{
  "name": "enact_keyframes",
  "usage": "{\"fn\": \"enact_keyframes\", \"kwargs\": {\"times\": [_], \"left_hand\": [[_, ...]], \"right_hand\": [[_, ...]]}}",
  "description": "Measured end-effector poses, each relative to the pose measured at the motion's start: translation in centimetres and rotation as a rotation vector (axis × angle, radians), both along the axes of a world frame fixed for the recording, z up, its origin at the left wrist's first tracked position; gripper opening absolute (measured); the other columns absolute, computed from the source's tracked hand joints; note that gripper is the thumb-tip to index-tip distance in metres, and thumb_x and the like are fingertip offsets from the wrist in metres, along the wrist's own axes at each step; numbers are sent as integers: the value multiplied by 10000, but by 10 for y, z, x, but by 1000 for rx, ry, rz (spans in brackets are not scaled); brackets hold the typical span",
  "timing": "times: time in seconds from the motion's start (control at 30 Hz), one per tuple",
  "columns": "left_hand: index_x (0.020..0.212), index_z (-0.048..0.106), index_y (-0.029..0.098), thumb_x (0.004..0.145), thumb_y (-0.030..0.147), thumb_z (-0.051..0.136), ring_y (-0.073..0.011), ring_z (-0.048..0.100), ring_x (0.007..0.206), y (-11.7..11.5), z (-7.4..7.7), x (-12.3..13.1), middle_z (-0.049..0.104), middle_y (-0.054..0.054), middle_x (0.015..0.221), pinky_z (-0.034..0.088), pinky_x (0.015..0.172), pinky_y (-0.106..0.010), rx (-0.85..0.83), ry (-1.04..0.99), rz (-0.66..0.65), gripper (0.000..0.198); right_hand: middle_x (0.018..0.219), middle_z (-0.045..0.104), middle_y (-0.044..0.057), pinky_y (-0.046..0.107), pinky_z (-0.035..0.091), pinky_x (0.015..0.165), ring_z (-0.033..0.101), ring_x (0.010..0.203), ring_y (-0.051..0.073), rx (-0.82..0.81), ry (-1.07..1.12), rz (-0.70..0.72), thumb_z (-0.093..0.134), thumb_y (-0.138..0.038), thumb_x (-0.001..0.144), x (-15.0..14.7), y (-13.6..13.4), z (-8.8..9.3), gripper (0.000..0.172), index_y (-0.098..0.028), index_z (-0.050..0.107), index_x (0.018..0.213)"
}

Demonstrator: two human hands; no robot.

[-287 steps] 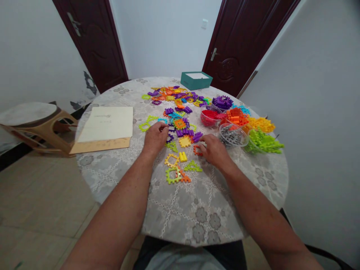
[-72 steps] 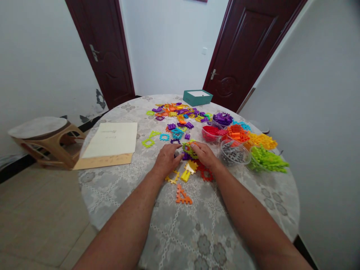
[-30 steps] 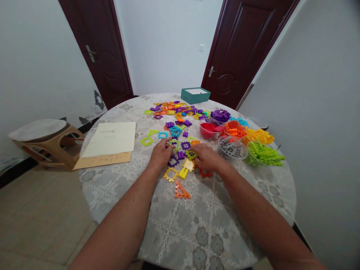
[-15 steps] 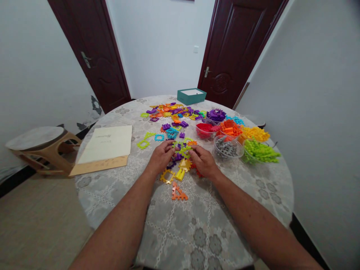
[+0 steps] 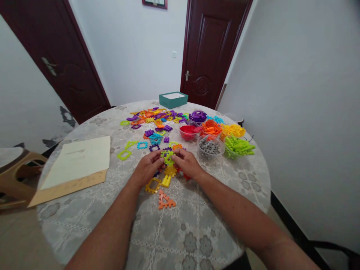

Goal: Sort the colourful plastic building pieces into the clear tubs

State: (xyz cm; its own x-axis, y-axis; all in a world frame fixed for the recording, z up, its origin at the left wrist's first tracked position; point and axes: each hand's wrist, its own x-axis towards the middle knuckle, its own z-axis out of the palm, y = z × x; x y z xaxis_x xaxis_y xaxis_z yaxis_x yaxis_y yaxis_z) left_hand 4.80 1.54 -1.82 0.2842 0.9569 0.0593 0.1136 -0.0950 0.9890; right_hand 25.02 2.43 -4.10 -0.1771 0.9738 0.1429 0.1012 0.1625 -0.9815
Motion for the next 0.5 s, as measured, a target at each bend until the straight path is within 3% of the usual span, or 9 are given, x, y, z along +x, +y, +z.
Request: {"fn": "enact_keyframes", "kwargs": {"times": [0.13,0.23,0.33,0.5], "left_hand": [[1244,672,170,791,462,775,-187,672,740,1,1,1,742,-29,881,530,653,-286,3,26,-22,550],[1239,683,176,806,461,767,-186,665,745,-1,5,2,748,-27,898,520,655,-283,37,64,-45,525],[1208,697,180,835,489,741,-179,646,703,-3,8,2,736,-13,841,516,647,-282,54,124,-19,487],[1223,691,178,830,549,742,-193,665,710,-1,7,1,749,-23,843,534,659,-295,50,164,-14,543]], "right_hand": [[821,645,-25,238,506,567,591,638,130,-65,75,4,729,-403,833,-2,1,4,261,-214,638,988],[816,644,-31,244,495,569,579,626,130,-75,118,87,729,-404,843,-2,0,7,268,-229,616,1013],[808,639,-30,241,467,579,566,634,130,-42,80,125,718,-394,873,-1,-1,7,233,-234,616,1009],[879,664,-24,239,470,649,596,735,140,70,-58,65,694,-375,909,0,0,2,198,-241,626,1038]]}}
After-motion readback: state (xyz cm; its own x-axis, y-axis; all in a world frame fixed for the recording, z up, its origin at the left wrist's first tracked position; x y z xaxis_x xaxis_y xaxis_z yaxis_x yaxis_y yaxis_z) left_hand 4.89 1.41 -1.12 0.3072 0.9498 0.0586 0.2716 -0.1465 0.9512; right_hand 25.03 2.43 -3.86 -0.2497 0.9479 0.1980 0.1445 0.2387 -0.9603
